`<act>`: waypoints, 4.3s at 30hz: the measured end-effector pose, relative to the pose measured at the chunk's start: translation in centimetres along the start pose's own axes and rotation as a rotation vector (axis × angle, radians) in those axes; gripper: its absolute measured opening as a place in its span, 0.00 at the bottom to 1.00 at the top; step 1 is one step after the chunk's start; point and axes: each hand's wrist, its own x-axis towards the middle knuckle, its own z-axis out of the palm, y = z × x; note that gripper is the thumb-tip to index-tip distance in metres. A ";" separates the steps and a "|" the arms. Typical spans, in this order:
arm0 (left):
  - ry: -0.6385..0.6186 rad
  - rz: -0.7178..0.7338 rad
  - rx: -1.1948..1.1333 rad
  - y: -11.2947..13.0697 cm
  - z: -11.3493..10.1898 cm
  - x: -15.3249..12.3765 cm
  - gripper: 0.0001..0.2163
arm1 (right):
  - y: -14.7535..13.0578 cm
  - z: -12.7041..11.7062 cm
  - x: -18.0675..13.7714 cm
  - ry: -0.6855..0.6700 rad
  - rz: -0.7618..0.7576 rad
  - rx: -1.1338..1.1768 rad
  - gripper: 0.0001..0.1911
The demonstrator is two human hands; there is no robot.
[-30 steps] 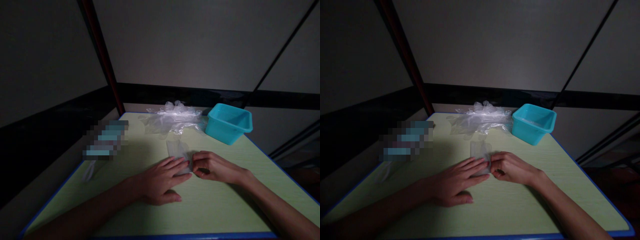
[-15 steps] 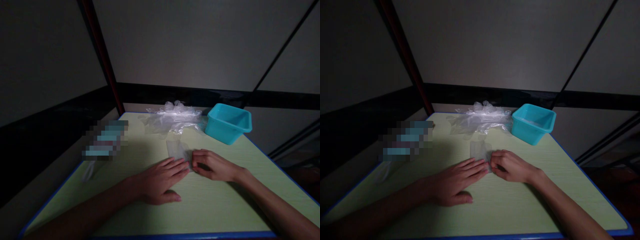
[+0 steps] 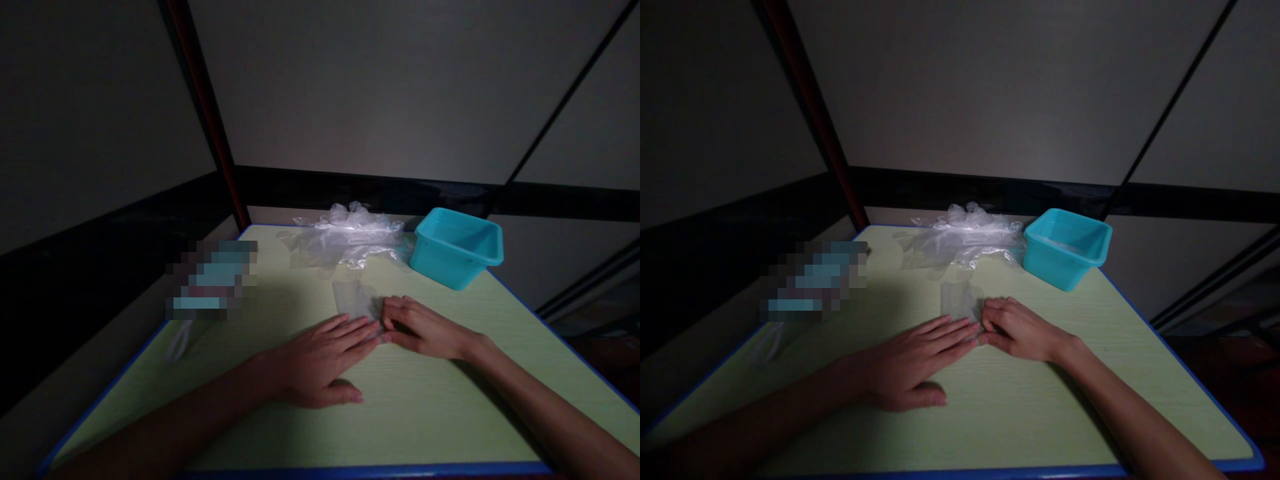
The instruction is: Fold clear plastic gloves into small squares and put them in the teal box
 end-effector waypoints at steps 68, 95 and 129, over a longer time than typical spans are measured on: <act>0.095 -0.218 0.055 -5.8 -0.2 -0.3 0.24 | 1.6 0.1 2.0 -0.152 0.373 0.189 0.18; 0.431 -0.595 0.266 -5.6 0.9 -0.3 0.23 | 1.9 0.7 0.8 0.029 0.245 0.448 0.22; 0.089 -0.467 0.053 -2.8 0.7 -0.1 0.43 | -0.4 2.3 1.5 -0.058 0.072 -0.153 0.32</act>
